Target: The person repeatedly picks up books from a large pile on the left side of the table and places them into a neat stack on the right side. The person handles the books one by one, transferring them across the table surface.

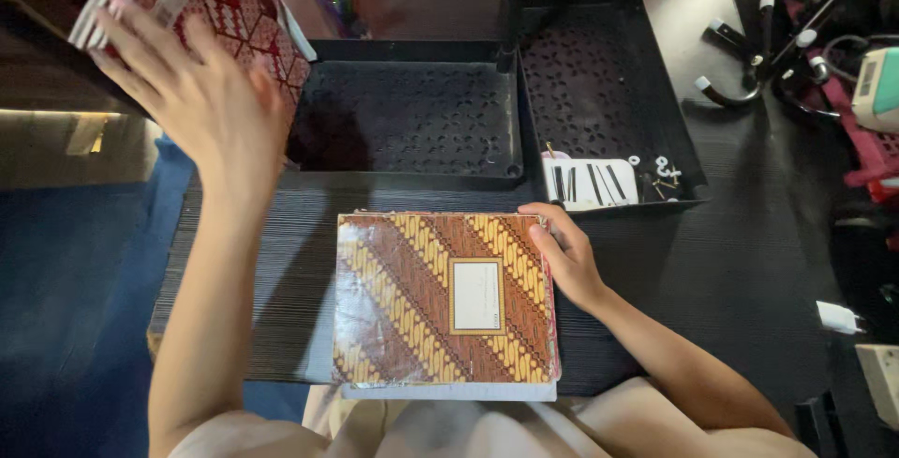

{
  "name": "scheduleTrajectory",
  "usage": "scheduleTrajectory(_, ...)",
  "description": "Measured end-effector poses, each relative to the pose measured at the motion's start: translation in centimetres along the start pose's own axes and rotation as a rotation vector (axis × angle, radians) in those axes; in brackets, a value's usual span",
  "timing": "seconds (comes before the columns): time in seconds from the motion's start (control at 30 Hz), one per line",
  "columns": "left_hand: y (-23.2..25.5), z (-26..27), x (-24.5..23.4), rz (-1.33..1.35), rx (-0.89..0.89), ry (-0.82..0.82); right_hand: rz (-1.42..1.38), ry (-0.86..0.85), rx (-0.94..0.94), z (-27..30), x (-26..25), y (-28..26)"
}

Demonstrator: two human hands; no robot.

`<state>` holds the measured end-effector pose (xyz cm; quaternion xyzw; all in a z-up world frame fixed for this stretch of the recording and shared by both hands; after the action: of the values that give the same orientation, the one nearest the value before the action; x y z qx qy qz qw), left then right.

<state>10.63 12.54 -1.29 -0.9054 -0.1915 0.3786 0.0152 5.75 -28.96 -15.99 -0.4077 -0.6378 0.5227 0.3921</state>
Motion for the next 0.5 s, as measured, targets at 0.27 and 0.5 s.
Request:
scheduleTrajectory(0.27,0.7,1.8,1.2,0.005,0.009,-0.025,0.028,-0.004,0.002,-0.1,0.0,-0.2)
scheduleTrajectory(0.5,-0.1,0.7,1.1,-0.176,-0.004,0.14,0.052,0.017,0.042,0.0,-0.2,0.1)
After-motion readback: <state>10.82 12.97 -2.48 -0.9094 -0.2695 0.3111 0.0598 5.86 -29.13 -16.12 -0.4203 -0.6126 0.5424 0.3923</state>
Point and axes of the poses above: each hand's wrist, its own z-axis away from the middle knuckle, its own x-axis out of the palm, y = z × x, the point moved 6 cm from there along -z, towards the middle knuckle, and after that the axes turned 11 degrees about -z, right-handed, at the moved point
